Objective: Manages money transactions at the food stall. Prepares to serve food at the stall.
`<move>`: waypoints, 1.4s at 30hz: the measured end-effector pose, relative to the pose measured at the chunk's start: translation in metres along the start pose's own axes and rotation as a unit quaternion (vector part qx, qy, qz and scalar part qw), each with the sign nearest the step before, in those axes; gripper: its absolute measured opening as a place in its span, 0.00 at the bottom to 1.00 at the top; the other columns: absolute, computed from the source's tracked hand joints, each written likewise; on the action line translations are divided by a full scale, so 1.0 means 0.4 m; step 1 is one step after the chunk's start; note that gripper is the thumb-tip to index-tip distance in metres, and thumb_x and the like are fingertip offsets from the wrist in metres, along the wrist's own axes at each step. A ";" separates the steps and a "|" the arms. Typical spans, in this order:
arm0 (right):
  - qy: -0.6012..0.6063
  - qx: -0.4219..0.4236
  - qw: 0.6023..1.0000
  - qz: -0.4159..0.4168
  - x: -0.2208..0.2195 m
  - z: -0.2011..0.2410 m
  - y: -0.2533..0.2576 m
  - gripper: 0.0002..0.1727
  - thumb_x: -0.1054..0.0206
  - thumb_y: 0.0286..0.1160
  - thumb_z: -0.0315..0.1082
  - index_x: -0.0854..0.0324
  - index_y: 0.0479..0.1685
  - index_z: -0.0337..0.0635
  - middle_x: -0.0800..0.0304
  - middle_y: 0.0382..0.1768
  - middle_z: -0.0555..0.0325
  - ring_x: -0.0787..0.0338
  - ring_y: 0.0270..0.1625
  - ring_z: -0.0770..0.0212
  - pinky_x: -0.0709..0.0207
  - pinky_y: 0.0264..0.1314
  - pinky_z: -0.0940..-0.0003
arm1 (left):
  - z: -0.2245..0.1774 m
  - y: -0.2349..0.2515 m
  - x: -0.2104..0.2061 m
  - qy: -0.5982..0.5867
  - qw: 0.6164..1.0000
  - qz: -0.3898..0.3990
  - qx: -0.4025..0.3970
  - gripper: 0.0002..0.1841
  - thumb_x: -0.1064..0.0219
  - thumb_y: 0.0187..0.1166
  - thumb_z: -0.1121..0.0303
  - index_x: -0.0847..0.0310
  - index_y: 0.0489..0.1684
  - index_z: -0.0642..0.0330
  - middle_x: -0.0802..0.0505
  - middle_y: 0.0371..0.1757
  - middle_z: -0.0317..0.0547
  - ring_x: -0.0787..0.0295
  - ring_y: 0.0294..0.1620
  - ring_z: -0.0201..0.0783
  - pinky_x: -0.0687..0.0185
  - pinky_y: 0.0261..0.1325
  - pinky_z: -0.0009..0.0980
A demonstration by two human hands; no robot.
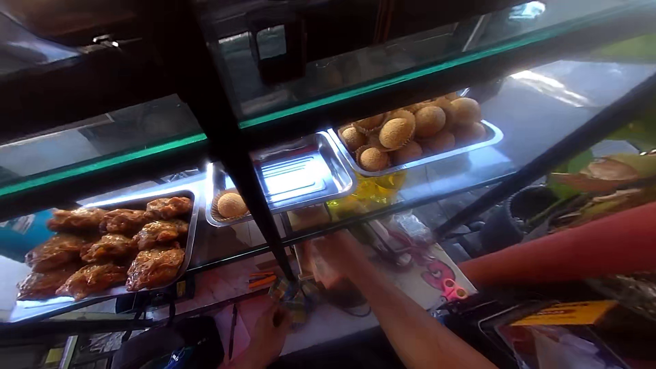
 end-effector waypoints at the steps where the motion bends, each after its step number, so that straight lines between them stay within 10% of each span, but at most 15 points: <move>1: -0.027 -0.002 1.000 -0.009 -0.013 0.000 0.016 0.21 0.36 0.84 0.48 0.15 0.69 0.51 0.09 0.61 0.46 0.09 0.63 0.42 0.17 0.63 0.34 | 0.032 0.003 -0.003 -0.005 1.000 -0.019 0.013 0.16 0.35 0.84 0.54 0.13 0.53 0.58 0.06 0.41 0.41 0.08 0.37 0.34 0.08 0.46 0.36; 5: -0.125 -0.002 0.992 -0.024 -0.042 0.017 0.026 0.22 0.39 0.84 0.55 0.13 0.63 0.52 0.06 0.55 0.47 0.06 0.56 0.41 0.15 0.53 0.34 | 0.099 0.030 -0.002 0.003 0.992 -0.124 0.035 0.18 0.32 0.83 0.56 0.15 0.64 0.56 0.05 0.50 0.42 0.06 0.49 0.34 0.08 0.57 0.37; 10: -0.103 0.113 0.987 -0.054 0.006 0.011 -0.072 0.28 0.33 0.83 0.53 0.21 0.76 0.47 0.15 0.70 0.42 0.15 0.71 0.39 0.21 0.71 0.35 | -0.026 -0.033 0.057 0.140 0.987 -0.080 0.024 0.31 0.41 0.87 0.55 0.35 0.88 0.58 0.27 0.87 0.55 0.32 0.87 0.48 0.35 0.88 0.46; 15: -0.173 0.286 0.942 -0.019 -0.088 -0.015 -0.115 0.18 0.39 0.88 0.43 0.13 0.65 0.45 0.12 0.67 0.48 0.15 0.72 0.41 0.27 0.75 0.35 | 0.013 -0.123 0.084 0.094 0.995 -0.011 -0.013 0.23 0.41 0.89 0.59 0.24 0.80 0.55 0.19 0.81 0.47 0.17 0.76 0.41 0.17 0.75 0.42; 19: -0.184 0.259 0.948 0.027 -0.132 -0.018 -0.051 0.20 0.40 0.89 0.41 0.15 0.69 0.39 0.16 0.73 0.42 0.16 0.72 0.35 0.26 0.72 0.30 | 0.077 -0.214 0.107 0.074 0.996 0.038 0.043 0.22 0.39 0.87 0.56 0.21 0.75 0.55 0.08 0.65 0.42 0.09 0.63 0.33 0.15 0.71 0.36; 24: -0.137 0.239 0.959 -0.060 -0.132 -0.005 -0.014 0.20 0.43 0.91 0.41 0.16 0.67 0.37 0.16 0.69 0.38 0.18 0.73 0.31 0.27 0.72 0.25 | 0.206 -0.374 0.290 0.124 0.979 -0.145 0.075 0.16 0.36 0.85 0.56 0.12 0.61 0.51 0.04 0.52 0.36 0.06 0.51 0.30 0.09 0.61 0.36; 29: -0.073 0.351 0.907 -0.218 -0.191 0.049 -0.228 0.21 0.43 0.86 0.43 0.10 0.53 0.36 0.07 0.51 0.39 0.09 0.58 0.37 0.18 0.63 0.36 | 0.373 -0.465 0.480 0.234 0.908 -0.346 -0.021 0.13 0.37 0.84 0.59 0.10 0.59 0.47 0.07 0.57 0.37 0.11 0.62 0.38 0.13 0.66 0.44; 33: 0.030 0.368 0.927 -0.063 -0.443 0.255 -0.360 0.14 0.36 0.83 0.44 0.07 0.49 0.49 0.04 0.44 0.61 0.06 0.51 0.62 0.10 0.58 0.57 | 0.385 -0.369 0.519 0.213 0.945 -0.242 -0.058 0.18 0.43 0.89 0.58 0.15 0.71 0.43 0.10 0.69 0.37 0.17 0.74 0.39 0.21 0.78 0.46; 37: 0.030 0.318 0.941 0.110 -0.637 0.474 -0.342 0.19 0.33 0.84 0.45 0.13 0.68 0.51 0.11 0.63 0.59 0.10 0.61 0.62 0.14 0.68 0.58 | 0.375 -0.285 0.541 0.180 0.971 -0.107 -0.117 0.14 0.38 0.87 0.57 0.10 0.63 0.42 0.06 0.54 0.38 0.10 0.58 0.38 0.14 0.66 0.45; 42: 0.015 0.366 0.924 0.107 -0.720 0.539 -0.322 0.10 0.33 0.84 0.38 0.07 0.47 0.47 0.06 0.50 0.61 0.08 0.56 0.65 0.13 0.65 0.62 | 0.405 -0.300 0.598 0.194 0.962 -0.114 -0.151 0.11 0.34 0.83 0.54 0.08 0.48 0.44 0.07 0.46 0.35 0.09 0.46 0.35 0.11 0.53 0.44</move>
Point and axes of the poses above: each hand's wrist, its own y-axis towards the middle knuckle, its own x-axis out of the back of the hand, z = x × y, the point moved 3 cm from there along y, towards the middle knuckle
